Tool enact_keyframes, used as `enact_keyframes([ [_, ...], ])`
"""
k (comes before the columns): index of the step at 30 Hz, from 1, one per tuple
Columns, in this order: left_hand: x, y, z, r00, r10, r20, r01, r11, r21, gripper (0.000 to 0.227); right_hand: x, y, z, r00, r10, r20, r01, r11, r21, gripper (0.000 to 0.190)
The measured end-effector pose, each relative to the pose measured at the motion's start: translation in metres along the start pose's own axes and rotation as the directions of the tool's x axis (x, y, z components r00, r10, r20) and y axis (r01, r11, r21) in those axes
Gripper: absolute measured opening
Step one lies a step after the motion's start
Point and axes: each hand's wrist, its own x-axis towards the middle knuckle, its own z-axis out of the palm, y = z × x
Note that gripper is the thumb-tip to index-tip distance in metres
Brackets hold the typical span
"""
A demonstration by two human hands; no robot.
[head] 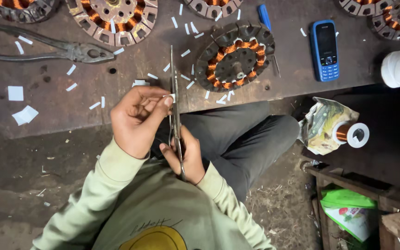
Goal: The person inserts small white insulating pieces into the slots of a circular stator core wound with copper wire. They use a blue-handled screwdriver to press the pieces into place and scissors to trim excess material from the insulation.
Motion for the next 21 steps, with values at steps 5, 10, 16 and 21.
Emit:
enact_keyframes([
  [5,0.001,0.003,-0.001,1.0,0.001,0.021,-0.001,1.0,-0.029,0.015,0.0,0.008,-0.001,1.0,-0.013,-0.013,0.013,1.0,0.013,0.023],
  [10,0.003,0.002,-0.004,0.999,0.002,0.038,-0.001,0.999,-0.046,0.016,-0.003,0.021,0.0,0.998,-0.067,-0.021,0.067,0.998,-0.021,0.027],
  [16,-0.004,0.002,-0.001,0.997,0.042,0.058,-0.043,0.999,0.015,0.014,-0.009,0.026,0.006,0.997,0.058,-0.041,-0.056,0.997,0.053,0.03],
  [21,-0.005,0.001,-0.008,0.999,-0.001,0.044,0.001,1.0,0.018,0.015,-0.013,0.019,0.002,0.999,0.042,0.032,-0.044,0.998,0.054,0.041],
])
